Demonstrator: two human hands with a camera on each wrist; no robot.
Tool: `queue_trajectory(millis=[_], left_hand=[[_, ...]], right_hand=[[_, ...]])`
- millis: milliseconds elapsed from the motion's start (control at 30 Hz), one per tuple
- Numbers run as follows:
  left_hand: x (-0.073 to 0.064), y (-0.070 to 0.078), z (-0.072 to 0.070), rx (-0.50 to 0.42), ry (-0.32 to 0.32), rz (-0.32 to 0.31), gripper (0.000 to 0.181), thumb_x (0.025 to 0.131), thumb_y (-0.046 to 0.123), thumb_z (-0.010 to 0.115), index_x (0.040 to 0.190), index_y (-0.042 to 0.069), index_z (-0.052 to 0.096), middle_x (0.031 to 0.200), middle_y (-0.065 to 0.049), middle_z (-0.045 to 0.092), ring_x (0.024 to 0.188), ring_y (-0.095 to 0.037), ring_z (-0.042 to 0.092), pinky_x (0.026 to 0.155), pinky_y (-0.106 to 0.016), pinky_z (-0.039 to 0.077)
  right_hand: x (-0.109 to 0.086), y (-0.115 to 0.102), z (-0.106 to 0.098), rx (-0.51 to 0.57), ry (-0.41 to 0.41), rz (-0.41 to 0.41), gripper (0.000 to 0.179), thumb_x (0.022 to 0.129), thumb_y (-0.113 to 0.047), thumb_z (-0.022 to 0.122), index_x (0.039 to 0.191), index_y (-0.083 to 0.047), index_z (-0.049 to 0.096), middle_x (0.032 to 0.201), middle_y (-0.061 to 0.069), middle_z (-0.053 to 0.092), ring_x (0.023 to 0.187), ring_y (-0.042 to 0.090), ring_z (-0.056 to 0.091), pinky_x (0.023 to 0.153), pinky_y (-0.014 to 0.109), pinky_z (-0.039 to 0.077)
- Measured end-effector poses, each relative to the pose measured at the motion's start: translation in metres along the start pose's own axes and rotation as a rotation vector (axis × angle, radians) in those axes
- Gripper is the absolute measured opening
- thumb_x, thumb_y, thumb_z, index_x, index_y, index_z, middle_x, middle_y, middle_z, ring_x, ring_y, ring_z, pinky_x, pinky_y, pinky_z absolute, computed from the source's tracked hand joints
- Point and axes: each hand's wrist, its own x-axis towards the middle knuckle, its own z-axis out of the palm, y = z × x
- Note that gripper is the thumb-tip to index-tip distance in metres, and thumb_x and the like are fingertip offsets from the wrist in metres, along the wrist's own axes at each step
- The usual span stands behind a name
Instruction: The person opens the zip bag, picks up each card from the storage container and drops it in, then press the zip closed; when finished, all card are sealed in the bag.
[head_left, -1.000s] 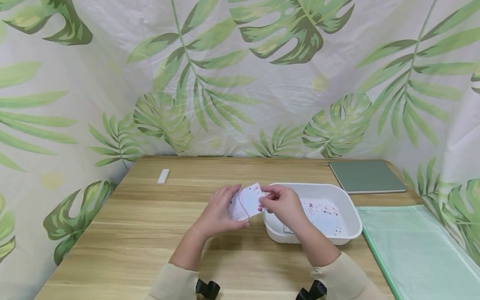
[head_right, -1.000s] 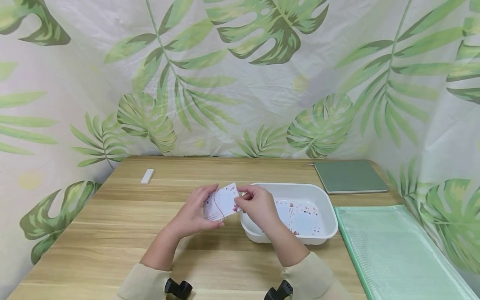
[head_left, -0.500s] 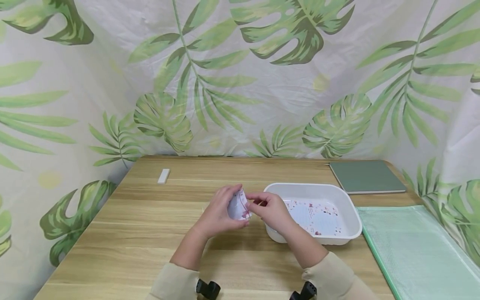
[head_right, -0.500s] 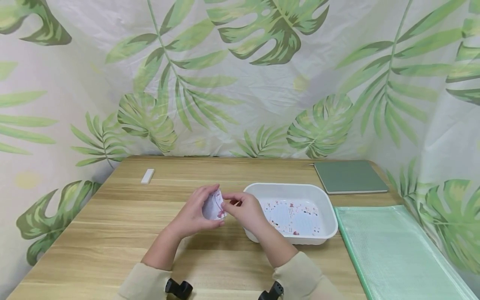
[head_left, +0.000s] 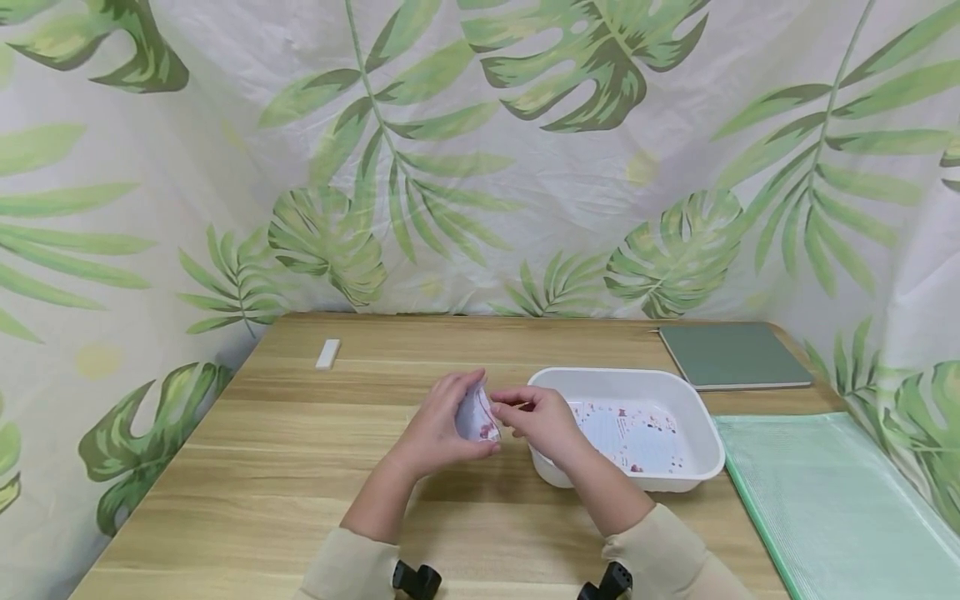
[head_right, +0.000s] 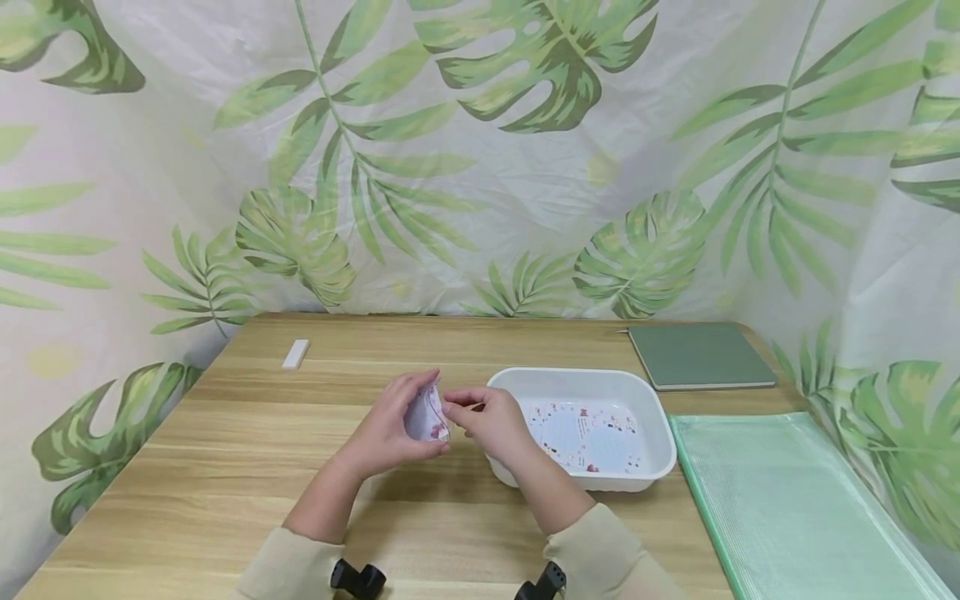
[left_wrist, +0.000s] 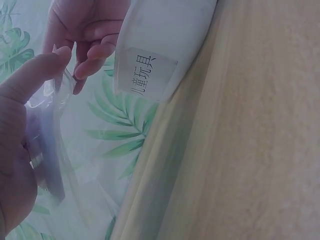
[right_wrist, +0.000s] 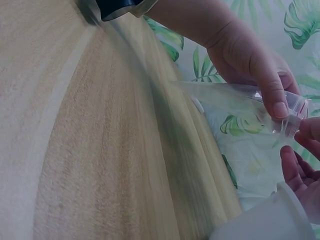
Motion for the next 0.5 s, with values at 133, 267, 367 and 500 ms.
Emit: queue_trajectory(millis=[133,267,367,500], left_hand=[[-0.0003,-0.0003,0.0003,0.005,-0.002,0.011,0.095,0.063,0.028,0.09,0.144,0.007,0.045,0.137,-0.012,0.052,0.119,-0.025,0.05,0.093,-0.042,0.048],[-0.0005,-0.0014,0.001,0.004,-0.002,0.026,0.095,0.063,0.029,0.09,0.144,0.007,0.046,0.137,-0.012,0.052,0.121,-0.026,0.05,0.094,-0.043,0.048],[-0.0006,-0.0022,0.0012,0.005,-0.002,0.032,0.094,0.063,0.029,0.09,0.144,0.007,0.046,0.138,-0.012,0.051,0.122,-0.027,0.049,0.095,-0.044,0.047],[-0.0008,-0.003,0.0012,0.011,-0.007,0.033,0.095,0.064,0.029,0.089,0.144,0.006,0.045,0.139,-0.012,0.051,0.123,-0.027,0.048,0.095,-0.045,0.047]], right_hand=[[0.0012,0.0019,-0.0005,0.012,0.019,0.003,0.024,0.089,-0.014,0.067,0.107,0.002,0.072,0.103,0.016,0.073,0.079,0.011,0.066,0.069,0.028,0.058],[0.0017,0.0024,-0.0003,0.015,0.011,0.004,0.024,0.088,-0.007,0.065,0.108,0.006,0.07,0.105,0.021,0.072,0.081,0.013,0.069,0.071,0.03,0.059],[0.0015,0.0013,-0.0006,-0.001,0.009,0.008,0.025,0.087,-0.004,0.065,0.109,0.007,0.07,0.107,0.023,0.071,0.081,0.014,0.07,0.073,0.029,0.059],[0.0012,0.0001,-0.0016,-0.012,0.02,0.009,0.026,0.087,-0.004,0.064,0.11,0.007,0.07,0.11,0.023,0.071,0.081,0.014,0.07,0.075,0.029,0.059]])
